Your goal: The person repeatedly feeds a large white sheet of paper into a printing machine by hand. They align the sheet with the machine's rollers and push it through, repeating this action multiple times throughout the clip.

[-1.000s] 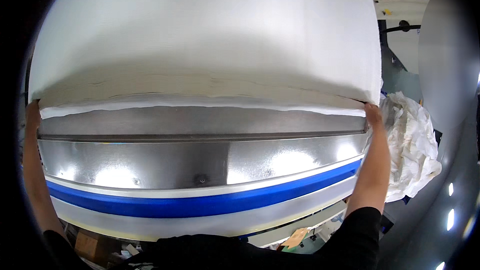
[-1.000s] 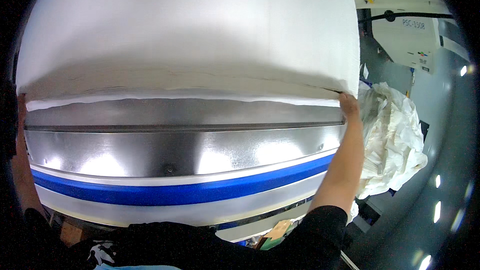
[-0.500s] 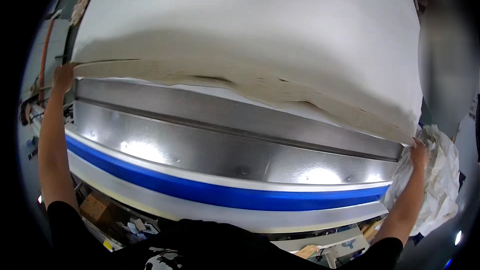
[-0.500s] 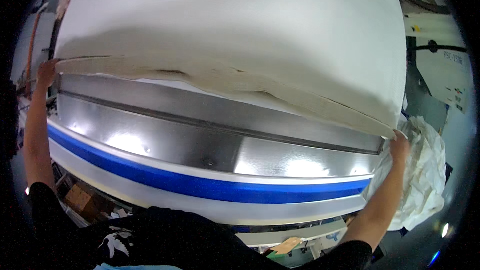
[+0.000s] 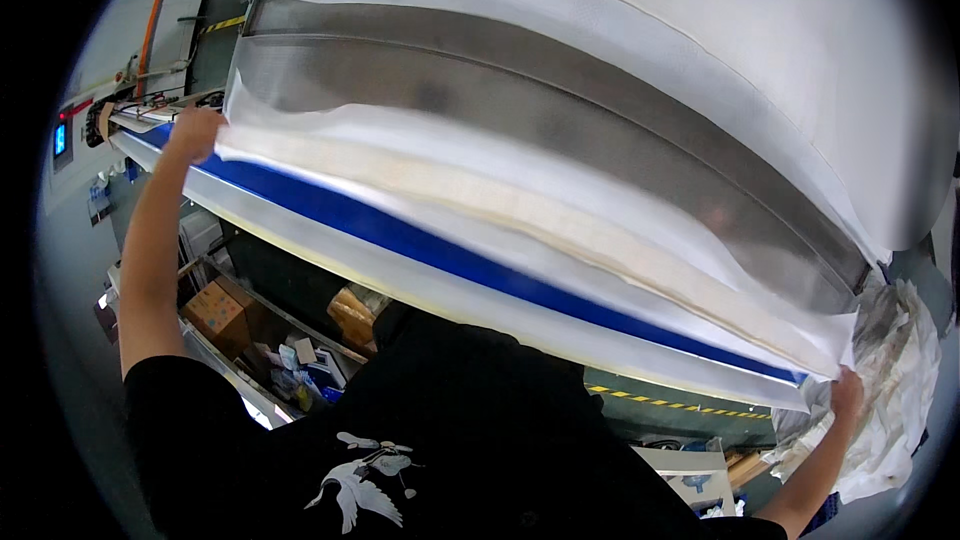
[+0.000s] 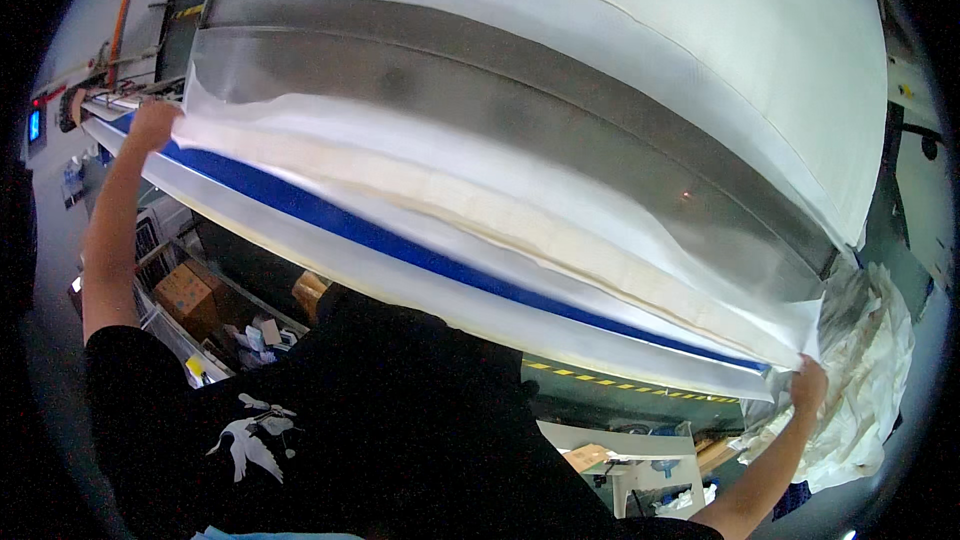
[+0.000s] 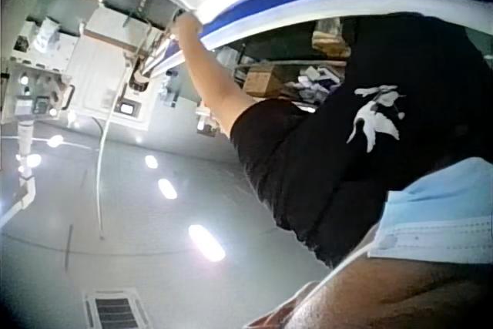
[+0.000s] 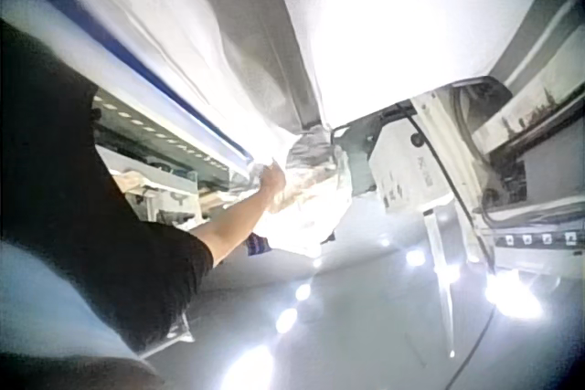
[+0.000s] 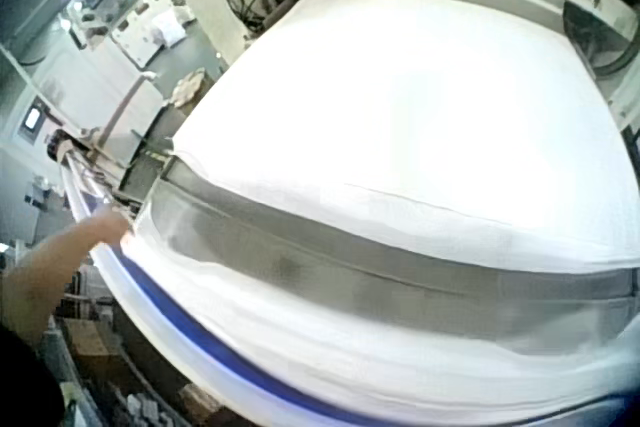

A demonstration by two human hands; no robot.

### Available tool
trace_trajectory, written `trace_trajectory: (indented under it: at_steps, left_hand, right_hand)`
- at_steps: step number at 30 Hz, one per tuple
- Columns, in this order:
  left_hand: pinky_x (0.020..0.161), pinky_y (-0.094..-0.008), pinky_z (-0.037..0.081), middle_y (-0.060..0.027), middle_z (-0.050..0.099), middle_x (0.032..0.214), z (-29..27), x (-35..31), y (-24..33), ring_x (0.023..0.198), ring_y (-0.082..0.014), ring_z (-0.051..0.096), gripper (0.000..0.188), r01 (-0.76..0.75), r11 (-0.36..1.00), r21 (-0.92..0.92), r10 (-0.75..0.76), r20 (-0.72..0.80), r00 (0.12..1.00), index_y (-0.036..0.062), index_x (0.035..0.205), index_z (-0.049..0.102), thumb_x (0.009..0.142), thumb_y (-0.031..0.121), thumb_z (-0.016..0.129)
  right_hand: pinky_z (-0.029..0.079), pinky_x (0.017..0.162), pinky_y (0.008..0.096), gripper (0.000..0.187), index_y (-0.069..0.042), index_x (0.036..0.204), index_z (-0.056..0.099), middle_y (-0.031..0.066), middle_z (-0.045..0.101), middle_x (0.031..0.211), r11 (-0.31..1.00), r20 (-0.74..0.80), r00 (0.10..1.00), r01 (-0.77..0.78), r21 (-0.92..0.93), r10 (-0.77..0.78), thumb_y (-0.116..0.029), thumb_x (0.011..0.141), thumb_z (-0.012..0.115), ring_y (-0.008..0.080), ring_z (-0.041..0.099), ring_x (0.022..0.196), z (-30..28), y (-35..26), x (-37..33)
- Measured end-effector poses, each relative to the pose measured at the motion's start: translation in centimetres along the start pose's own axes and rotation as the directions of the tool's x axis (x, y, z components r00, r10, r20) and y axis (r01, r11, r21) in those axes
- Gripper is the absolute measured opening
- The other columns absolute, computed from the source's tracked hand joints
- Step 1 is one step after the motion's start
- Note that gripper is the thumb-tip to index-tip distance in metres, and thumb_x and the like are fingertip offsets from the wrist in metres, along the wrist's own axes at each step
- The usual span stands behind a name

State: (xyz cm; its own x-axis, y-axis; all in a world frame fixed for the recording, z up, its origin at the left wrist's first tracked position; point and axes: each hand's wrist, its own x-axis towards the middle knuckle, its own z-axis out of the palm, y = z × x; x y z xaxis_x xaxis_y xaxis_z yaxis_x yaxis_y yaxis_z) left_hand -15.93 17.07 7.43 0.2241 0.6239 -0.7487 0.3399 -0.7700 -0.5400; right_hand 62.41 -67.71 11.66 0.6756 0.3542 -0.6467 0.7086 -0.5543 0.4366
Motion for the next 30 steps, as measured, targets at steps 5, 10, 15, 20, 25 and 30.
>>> trace_trajectory:
  at_steps: [5, 10, 15, 20, 25, 30]
  left_hand:
    - [0.104, -0.0511, 0.033, -0.006, 0.061, 0.12, 3.3, -1.1, 5.9, 0.116, -0.0237, 0.055, 0.038, -0.173, 0.968, 0.183, 0.103, 0.339, 0.935, 0.0152, 0.113, 0.063, 0.076, 0.01, 0.06]
    - [0.098, -0.049, 0.039, -0.009, 0.064, 0.115, 6.9, 0.0, 6.8, 0.111, -0.027, 0.058, 0.027, -0.129, 0.98, 0.15, 0.069, 0.349, 0.935, 0.012, 0.103, 0.069, 0.077, 0.013, 0.063]
    - [0.085, -0.0453, 0.046, -0.009, 0.067, 0.107, 4.9, 1.2, 8.8, 0.105, -0.0292, 0.061, 0.024, -0.06, 0.994, 0.092, 0.017, 0.413, 0.911, 0.0113, 0.099, 0.07, 0.076, 0.016, 0.064]
    - [0.084, -0.0453, 0.047, -0.0082, 0.067, 0.108, 8.1, 0.9, 4.9, 0.102, -0.0296, 0.062, 0.024, 0.141, 0.988, 0.059, -0.152, 0.239, 0.959, 0.0125, 0.1, 0.071, 0.082, 0.022, 0.058]
    - [0.086, -0.0475, 0.046, -0.0107, 0.066, 0.112, 6.2, 0.8, 0.7, 0.103, -0.0286, 0.063, 0.026, 0.446, 0.895, -0.01, -0.441, 0.123, 0.889, 0.0121, 0.107, 0.068, 0.087, 0.019, 0.052]
    - [0.071, -0.0437, 0.051, -0.0136, 0.068, 0.092, 4.5, 1.0, 2.6, 0.082, -0.0306, 0.067, 0.02, 0.348, 0.858, -0.377, -0.483, -0.365, 0.796, 0.0091, 0.089, 0.067, 0.085, 0.019, 0.05]
  right_hand:
    - [0.05, 0.075, 0.0461, 0.022, -0.012, 0.095, 0.068, 0.0145, 0.066, 0.087, 0.973, 0.144, 0.989, 0.05, -0.226, -0.017, -0.014, 0.078, 0.053, 0.0343, 0.063, 0.084, 6.0, -2.3, -2.5]
    - [0.049, 0.078, 0.0463, 0.018, -0.005, 0.085, 0.067, 0.0183, 0.065, 0.092, 0.987, 0.238, 0.969, 0.092, -0.135, -0.058, -0.016, 0.078, 0.055, 0.0371, 0.061, 0.088, 8.4, -4.4, -2.8]
    - [0.048, 0.078, 0.0472, 0.017, -0.003, 0.084, 0.068, 0.0188, 0.064, 0.092, 0.992, 0.226, 0.974, 0.013, -0.122, 0.016, -0.015, 0.078, 0.058, 0.0376, 0.061, 0.09, 8.6, -4.7, -3.6]
    - [0.049, 0.081, 0.0457, 0.021, -0.003, 0.087, 0.068, 0.0188, 0.065, 0.097, 0.993, 0.342, 0.936, -0.049, -0.106, 0.083, -0.015, 0.08, 0.053, 0.0368, 0.061, 0.092, 7.9, -5.9, -2.7]
    - [0.05, 0.081, 0.0449, 0.026, -0.006, 0.093, 0.069, 0.0157, 0.067, 0.098, 0.985, 0.329, 0.944, 0.025, -0.172, 0.033, -0.02, 0.083, 0.05, 0.0344, 0.063, 0.094, 7.6, -6.6, -2.3]
    - [0.05, 0.081, 0.0416, 0.022, -0.006, 0.086, 0.069, 0.0155, 0.067, 0.092, 0.974, 0.273, 0.959, 0.13, -0.183, -0.076, -0.02, 0.076, 0.056, 0.0314, 0.063, 0.089, 11.6, -4.2, -4.0]
